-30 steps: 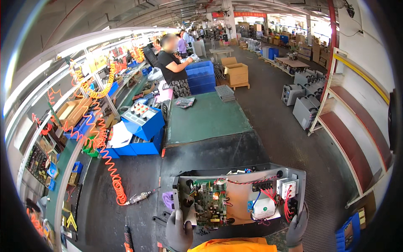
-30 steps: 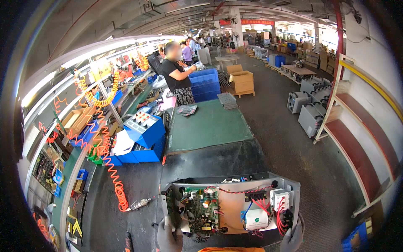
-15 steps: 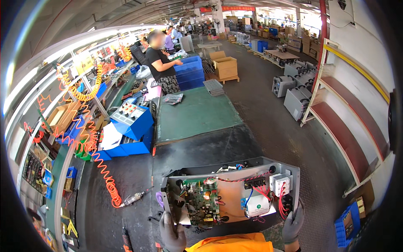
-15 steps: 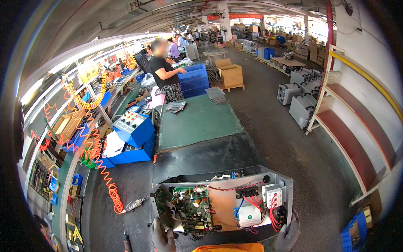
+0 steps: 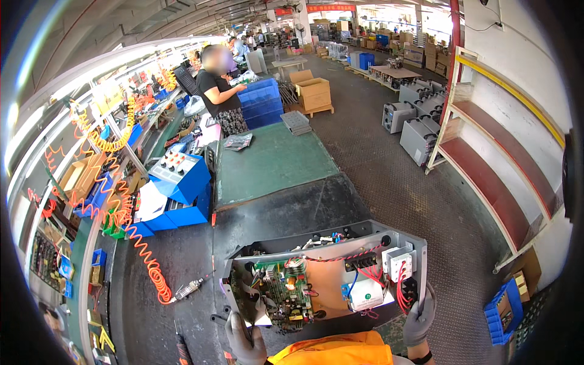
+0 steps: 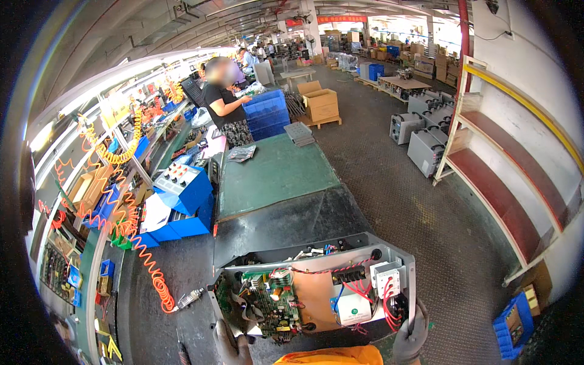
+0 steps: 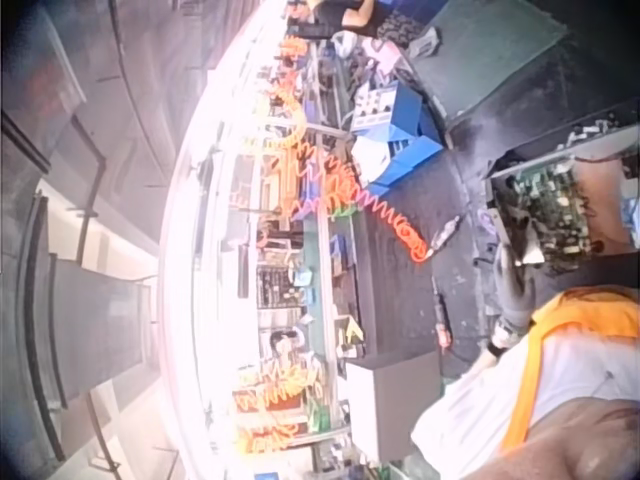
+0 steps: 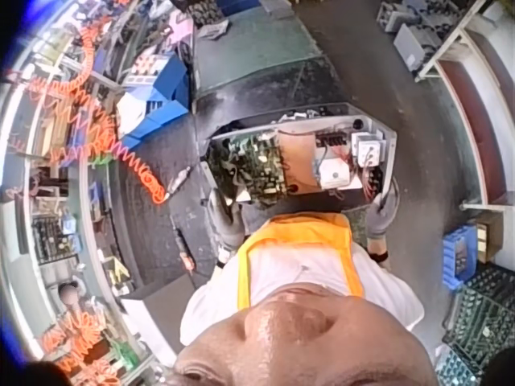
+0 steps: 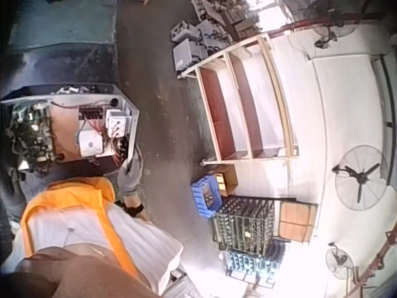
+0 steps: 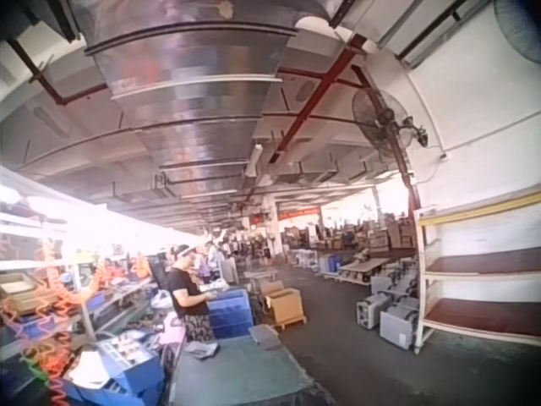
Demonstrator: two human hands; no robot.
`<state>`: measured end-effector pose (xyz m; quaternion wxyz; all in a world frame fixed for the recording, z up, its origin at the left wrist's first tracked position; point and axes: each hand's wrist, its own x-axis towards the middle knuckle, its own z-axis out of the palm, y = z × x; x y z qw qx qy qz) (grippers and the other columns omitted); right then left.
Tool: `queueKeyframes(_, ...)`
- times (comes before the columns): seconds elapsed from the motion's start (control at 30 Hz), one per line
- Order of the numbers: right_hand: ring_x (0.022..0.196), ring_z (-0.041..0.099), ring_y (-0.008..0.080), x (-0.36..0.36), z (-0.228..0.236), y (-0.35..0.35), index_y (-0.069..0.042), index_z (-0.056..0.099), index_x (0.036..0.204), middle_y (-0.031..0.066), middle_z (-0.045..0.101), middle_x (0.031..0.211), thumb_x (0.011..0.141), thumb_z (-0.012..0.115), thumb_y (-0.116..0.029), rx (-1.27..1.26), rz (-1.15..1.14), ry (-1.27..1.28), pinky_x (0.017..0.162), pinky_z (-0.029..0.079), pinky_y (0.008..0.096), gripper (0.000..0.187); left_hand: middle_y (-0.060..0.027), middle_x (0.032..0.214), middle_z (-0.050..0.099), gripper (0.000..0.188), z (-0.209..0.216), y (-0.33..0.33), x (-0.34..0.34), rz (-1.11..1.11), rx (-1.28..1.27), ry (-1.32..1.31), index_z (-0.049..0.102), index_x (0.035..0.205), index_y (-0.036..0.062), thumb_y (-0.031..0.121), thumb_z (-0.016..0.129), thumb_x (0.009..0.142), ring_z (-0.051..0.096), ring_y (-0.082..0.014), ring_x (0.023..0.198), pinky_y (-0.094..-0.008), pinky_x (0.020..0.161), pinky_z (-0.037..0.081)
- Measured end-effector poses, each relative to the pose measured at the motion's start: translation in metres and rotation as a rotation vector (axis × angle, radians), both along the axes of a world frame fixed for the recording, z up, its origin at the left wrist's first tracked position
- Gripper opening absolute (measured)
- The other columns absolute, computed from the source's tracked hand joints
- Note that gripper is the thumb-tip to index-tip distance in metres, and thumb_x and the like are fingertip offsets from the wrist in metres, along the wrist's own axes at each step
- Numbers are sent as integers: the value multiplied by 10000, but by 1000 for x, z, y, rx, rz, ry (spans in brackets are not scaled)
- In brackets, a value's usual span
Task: The recorder assembles and inspects the internal components of a metal electronics housing, including circuit boards and wiring.
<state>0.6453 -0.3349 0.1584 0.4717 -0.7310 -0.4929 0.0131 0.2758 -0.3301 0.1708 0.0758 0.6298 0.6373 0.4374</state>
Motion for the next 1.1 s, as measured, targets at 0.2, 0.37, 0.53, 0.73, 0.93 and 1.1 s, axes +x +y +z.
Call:
queueKeyframes(0.2,1182,546,342,2,-1,1,63,548,1250,216,562,1277,911,449,-72,35,29,-24,1035,404,403,378,-246,1339,516,550,5,1,1,-2,28,-12,413,1408,-67,53,612,910,512,-376,1219,-402,1039,401)
queueKeyframes(0.37,1178,550,338,4,-5,1,60,551,1244,213,564,1277,889,454,-50,65,34,-24,1045,395,412,385,-243,1336,517,551,5,1,0,-12,34,-16,414,1412,-59,48,608,907,513,-373,1213,-404,1036,403)
queueKeyframes(0.53,1157,562,358,2,-4,4,65,558,1229,220,577,1254,901,460,-60,51,13,-41,1018,417,425,364,-244,1321,522,560,1,3,-1,-16,57,-42,412,1413,-59,58,618,906,513,-377,1213,-407,1030,410)
queueKeyframes(0.73,1134,574,381,3,-6,4,66,565,1218,228,588,1230,915,471,-65,90,31,-12,995,438,440,343,-223,1364,475,557,3,1,0,-25,7,-77,398,1419,-64,61,615,922,509,-350,1231,-386,1034,417)
queueKeyframes(0.93,1139,569,349,6,-12,2,64,564,1221,215,574,1246,874,460,-22,74,29,-7,1006,432,409,372,-204,1394,450,556,-9,-3,-3,-43,-41,-238,384,1433,-61,38,598,929,485,-320,1265,-374,1056,398)
queueKeyframes(1.1,1152,560,313,7,-11,2,68,560,1228,199,559,1268,860,454,-8,43,25,-13,1012,427,381,391,-201,1404,436,563,-15,-1,-6,-68,17,-217,373,1441,-60,36,594,932,471,-315,1281,-371,1064,388)
